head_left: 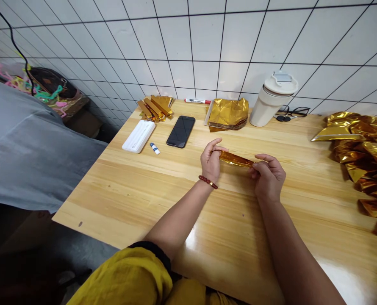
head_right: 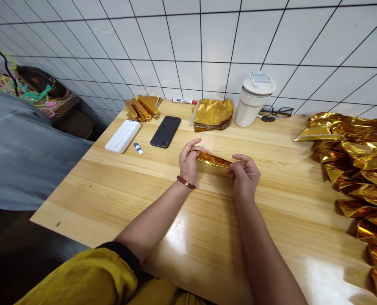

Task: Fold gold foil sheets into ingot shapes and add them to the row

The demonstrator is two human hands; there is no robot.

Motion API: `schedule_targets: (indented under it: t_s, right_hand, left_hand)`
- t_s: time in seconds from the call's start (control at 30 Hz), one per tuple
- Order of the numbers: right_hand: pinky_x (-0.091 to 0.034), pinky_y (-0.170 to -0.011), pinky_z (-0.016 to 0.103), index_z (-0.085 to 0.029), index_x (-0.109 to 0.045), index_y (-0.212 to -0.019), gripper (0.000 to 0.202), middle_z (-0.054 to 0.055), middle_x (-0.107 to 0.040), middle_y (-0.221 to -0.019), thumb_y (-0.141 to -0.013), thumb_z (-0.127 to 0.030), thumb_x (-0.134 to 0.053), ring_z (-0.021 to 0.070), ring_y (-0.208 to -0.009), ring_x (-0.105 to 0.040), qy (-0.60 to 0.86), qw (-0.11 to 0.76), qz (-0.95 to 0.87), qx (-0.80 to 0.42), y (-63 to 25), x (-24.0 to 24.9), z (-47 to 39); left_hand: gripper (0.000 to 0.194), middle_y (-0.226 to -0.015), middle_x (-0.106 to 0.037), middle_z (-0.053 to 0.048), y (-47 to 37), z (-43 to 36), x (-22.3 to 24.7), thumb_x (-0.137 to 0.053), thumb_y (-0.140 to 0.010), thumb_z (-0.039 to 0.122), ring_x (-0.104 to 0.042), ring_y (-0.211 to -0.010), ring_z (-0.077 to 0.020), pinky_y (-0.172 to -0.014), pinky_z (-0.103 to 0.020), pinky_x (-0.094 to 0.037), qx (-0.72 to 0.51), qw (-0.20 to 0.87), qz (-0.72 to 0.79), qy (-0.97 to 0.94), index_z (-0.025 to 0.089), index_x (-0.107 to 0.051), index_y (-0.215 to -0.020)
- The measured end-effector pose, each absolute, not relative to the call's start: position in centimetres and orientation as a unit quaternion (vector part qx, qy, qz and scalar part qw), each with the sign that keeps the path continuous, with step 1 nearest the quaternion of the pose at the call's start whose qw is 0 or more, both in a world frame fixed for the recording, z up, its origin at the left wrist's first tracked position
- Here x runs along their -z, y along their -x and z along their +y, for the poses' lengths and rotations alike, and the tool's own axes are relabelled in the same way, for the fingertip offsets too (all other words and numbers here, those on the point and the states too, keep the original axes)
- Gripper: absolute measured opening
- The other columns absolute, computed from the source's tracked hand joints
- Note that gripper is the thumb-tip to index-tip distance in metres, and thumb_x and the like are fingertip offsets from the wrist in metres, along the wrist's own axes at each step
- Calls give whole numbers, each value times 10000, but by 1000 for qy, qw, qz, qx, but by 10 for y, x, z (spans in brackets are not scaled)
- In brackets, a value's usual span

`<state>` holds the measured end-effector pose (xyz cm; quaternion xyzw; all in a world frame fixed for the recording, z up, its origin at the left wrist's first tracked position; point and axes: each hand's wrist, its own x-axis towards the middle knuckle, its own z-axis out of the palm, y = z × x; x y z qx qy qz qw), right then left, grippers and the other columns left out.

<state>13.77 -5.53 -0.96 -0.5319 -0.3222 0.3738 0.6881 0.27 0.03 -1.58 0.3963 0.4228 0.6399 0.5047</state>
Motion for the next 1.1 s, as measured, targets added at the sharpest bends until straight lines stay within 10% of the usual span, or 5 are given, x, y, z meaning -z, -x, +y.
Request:
schedule_targets:
  t_s: [0.3, 0.67, 1.1]
  right_hand:
    - [-294, -421, 196, -180, -663, -772, 132, -51, -518, -456, -642, -195, -639, 86, -431, -444, 504, 732, -234, -395, -147, 11, -47]
    - [-285, -440, 212, -179, -660, -806, 273, -56, -508, -495, -719, -423, -745, 80, -460, -413, 499, 729, -273, -381, -145, 10, -47]
    - [-413, -565, 238, -187, -610, -1115, 469, -46, -611, -619, -769, -482, -724, 97, -530, -514, 555, 658, -330, -388, -141, 17, -49]
  left_hand:
    - [421, -1083, -687, -50, 0, -4, 7, -782, -699, 336, -625, -956, -181, -882, -313, -474, -566, 599, 314, -472, 221, -691, -1094]
    - [489, -540, -450, 56, -4, 3, 4, -826, -561, 532, -381, -562, -62, -551, -209, -329, -583, 556, 412, -425, 158, -511, -527]
    - [516, -521, -458, 63, -4, 3, 4, -809, -546, 598, -363, -533, -60, -520, -206, -304, -588, 548, 402, -438, 164, -531, -556]
